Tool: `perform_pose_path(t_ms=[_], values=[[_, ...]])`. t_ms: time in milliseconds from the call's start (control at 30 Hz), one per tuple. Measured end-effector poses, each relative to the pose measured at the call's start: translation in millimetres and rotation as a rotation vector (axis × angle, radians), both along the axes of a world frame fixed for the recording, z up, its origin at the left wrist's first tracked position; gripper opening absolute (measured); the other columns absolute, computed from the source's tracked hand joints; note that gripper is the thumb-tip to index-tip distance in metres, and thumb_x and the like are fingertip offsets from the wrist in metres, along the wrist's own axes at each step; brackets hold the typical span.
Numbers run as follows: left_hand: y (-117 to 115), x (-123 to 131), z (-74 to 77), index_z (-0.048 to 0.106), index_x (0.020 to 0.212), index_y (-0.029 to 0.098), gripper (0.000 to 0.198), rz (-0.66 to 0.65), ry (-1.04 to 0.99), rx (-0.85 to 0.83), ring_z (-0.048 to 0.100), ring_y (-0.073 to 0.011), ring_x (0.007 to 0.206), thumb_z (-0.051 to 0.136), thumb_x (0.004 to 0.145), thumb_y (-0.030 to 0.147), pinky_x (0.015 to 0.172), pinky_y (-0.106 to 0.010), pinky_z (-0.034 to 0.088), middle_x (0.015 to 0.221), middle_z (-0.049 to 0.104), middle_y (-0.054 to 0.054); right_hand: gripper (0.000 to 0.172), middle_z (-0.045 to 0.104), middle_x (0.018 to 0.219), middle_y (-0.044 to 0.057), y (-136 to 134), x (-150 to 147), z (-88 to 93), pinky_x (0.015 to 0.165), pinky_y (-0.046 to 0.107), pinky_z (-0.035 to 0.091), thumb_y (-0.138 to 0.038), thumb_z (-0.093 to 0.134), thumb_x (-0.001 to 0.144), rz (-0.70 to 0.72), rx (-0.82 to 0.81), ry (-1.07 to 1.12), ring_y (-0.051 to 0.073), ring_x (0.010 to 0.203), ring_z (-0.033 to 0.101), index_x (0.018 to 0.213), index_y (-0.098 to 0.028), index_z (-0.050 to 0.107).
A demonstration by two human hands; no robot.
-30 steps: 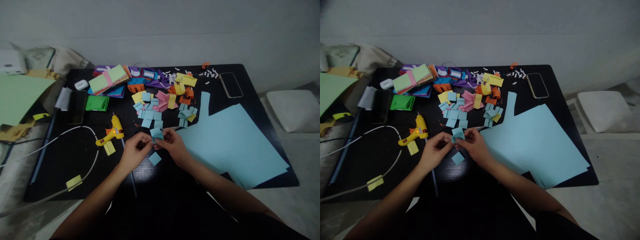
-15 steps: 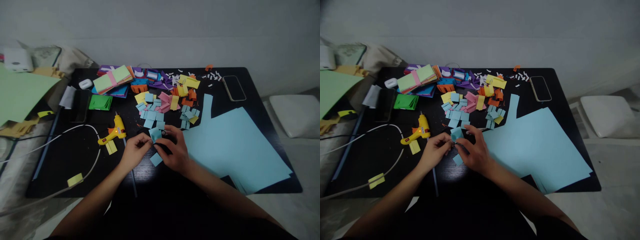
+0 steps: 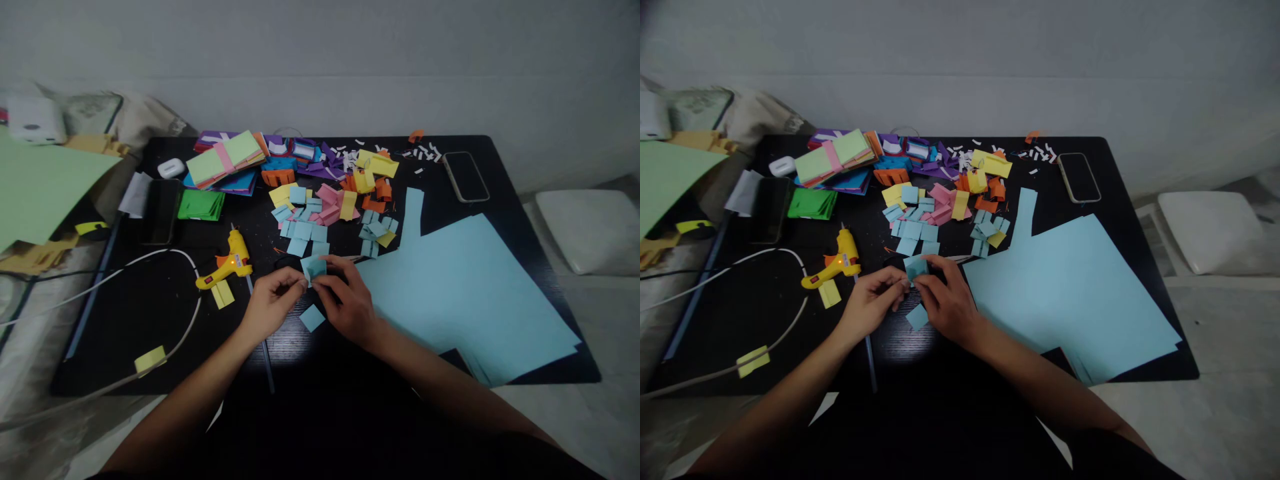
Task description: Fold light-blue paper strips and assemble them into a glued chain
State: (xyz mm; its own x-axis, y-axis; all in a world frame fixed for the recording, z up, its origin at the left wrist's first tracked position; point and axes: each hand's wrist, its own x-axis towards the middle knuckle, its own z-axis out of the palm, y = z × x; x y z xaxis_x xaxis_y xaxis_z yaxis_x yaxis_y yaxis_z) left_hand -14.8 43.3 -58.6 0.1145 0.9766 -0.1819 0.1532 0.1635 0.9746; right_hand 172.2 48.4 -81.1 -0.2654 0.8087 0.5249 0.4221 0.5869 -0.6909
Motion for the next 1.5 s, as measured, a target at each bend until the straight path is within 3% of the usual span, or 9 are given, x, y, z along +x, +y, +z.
perform_pose_path(t_ms=[200, 600, 833, 1000, 1100, 1200, 1300, 1433, 1500], values=[[1.9, -0.9, -2.7, 0.071, 0.083, 0.017, 0.022, 0.001, -0.067, -0.032, 0.050, -0.0092, 0.048, 0.070, 0.091, 0.038, 0.048, -0.021, 0.040, 0.060, 0.058, 0.004, 0.022, 0.063, 0.138, 0.011, 1.1, 2.0, 1.9, 0.103, 0.050, 0.061, -0.015, 0.066, 0.098, 0.021, -0.047, 0.003, 0.028, 0.122, 0.067, 0.113, -0.028, 0.075], [5.4, -0.9, -2.9, 0.070, 0.084, 0.016, 0.030, -0.008, -0.242, -0.142, 0.053, -0.0100, 0.053, 0.075, 0.089, 0.045, 0.049, -0.022, 0.045, 0.071, 0.063, 0.000, 0.034, 0.063, 0.140, 0.008, 3.3, 7.5, -2.1, 0.100, 0.047, 0.063, -0.009, 0.065, 0.099, 0.046, 0.020, 0.025, 0.025, 0.124, 0.067, 0.119, -0.033, 0.076], [-0.7, 2.8, 5.2, 0.067, 0.091, 0.018, 0.022, -0.042, -0.159, -0.023, 0.054, -0.0116, 0.062, 0.075, 0.089, 0.039, 0.059, -0.023, 0.046, 0.073, 0.061, 0.002, 0.037, 0.062, 0.140, 0.009, 1.7, 6.7, -1.8, 0.102, 0.051, 0.061, -0.007, 0.065, 0.096, 0.009, 0.060, -0.017, 0.028, 0.126, 0.064, 0.118, -0.034, 0.077], [-3.6, 5.0, 1.9, 0.066, 0.088, 0.019, 0.021, 0.033, 0.015, 0.044, 0.051, -0.0113, 0.061, 0.067, 0.095, 0.039, 0.059, -0.023, 0.042, 0.069, 0.057, 0.004, 0.029, 0.060, 0.137, 0.010, 0.4, 3.9, -1.2, 0.101, 0.051, 0.061, -0.007, 0.067, 0.095, -0.018, 0.089, -0.019, 0.028, 0.123, 0.064, 0.109, -0.031, 0.074], [-3.1, 3.6, -2.1, 0.067, 0.087, 0.019, 0.018, 0.079, 0.125, 0.097, 0.053, -0.0124, 0.061, 0.066, 0.094, 0.036, 0.059, -0.024, 0.041, 0.069, 0.060, 0.003, 0.023, 0.058, 0.137, 0.011, -1.0, 0.8, 1.3, 0.098, 0.050, 0.062, -0.014, 0.074, 0.092, -0.044, 0.007, 0.059, 0.028, 0.120, 0.065, 0.109, -0.029, 0.067], [-3.2, 2.6, -4.8, 0.069, 0.088, 0.019, 0.012, 0.090, 0.166, 0.127, 0.057, -0.0136, 0.065, 0.067, 0.091, 0.031, 0.062, -0.024, 0.043, 0.075, 0.065, 0.002, 0.039, 0.057, 0.136, 0.014, -2.8, -3.5, 3.7, 0.098, 0.051, 0.062, -0.020, 0.081, 0.086, -0.070, -0.120, 0.196, 0.029, 0.120, 0.066, 0.115, -0.027, 0.056], [-3.7, 3.1, -5.3, 0.068, 0.085, 0.019, 0.011, 0.096, 0.172, 0.128, 0.060, -0.0146, 0.068, 0.067, 0.090, 0.028, 0.066, -0.025, 0.045, 0.077, 0.067, 0.001, 0.050, 0.062, 0.130, 0.013, -3.9, -7.5, 4.5, 0.090, 0.044, 0.064, -0.026, 0.083, 0.085, -0.083, -0.353, 0.334, 0.026, 0.108, 0.070, 0.122, -0.027, 0.050], [-3.5, 4.2, -3.4, 0.065, 0.078, 0.019, 0.014, 0.100, 0.175, 0.124, 0.057, -0.0134, 0.064, 0.068, 0.088, 0.028, 0.063, -0.024, 0.044, 0.071, 0.063, 0.002, 0.038, 0.071, 0.101, 0.003, -2.9, -8.5, 3.1, 0.082, 0.036, 0.062, -0.029, 0.072, 0.094, -0.022, -0.592, 0.419, 0.020, 0.088, 0.073, 0.127, -0.028, 0.054], [-3.5, 4.5, -3.1, 0.063, 0.075, 0.019, 0.016, 0.103, 0.182, 0.124, 0.054, -0.0123, 0.061, 0.069, 0.087, 0.029, 0.059, -0.023, 0.041, 0.067, 0.060, 0.003, 0.029, 0.073, 0.097, 0.003, -1.9, -8.1, 1.8, 0.081, 0.035, 0.061, -0.031, 0.071, 0.095, 0.003, -0.657, 0.466, 0.020, 0.085, 0.074, 0.121, -0.027, 0.060]])
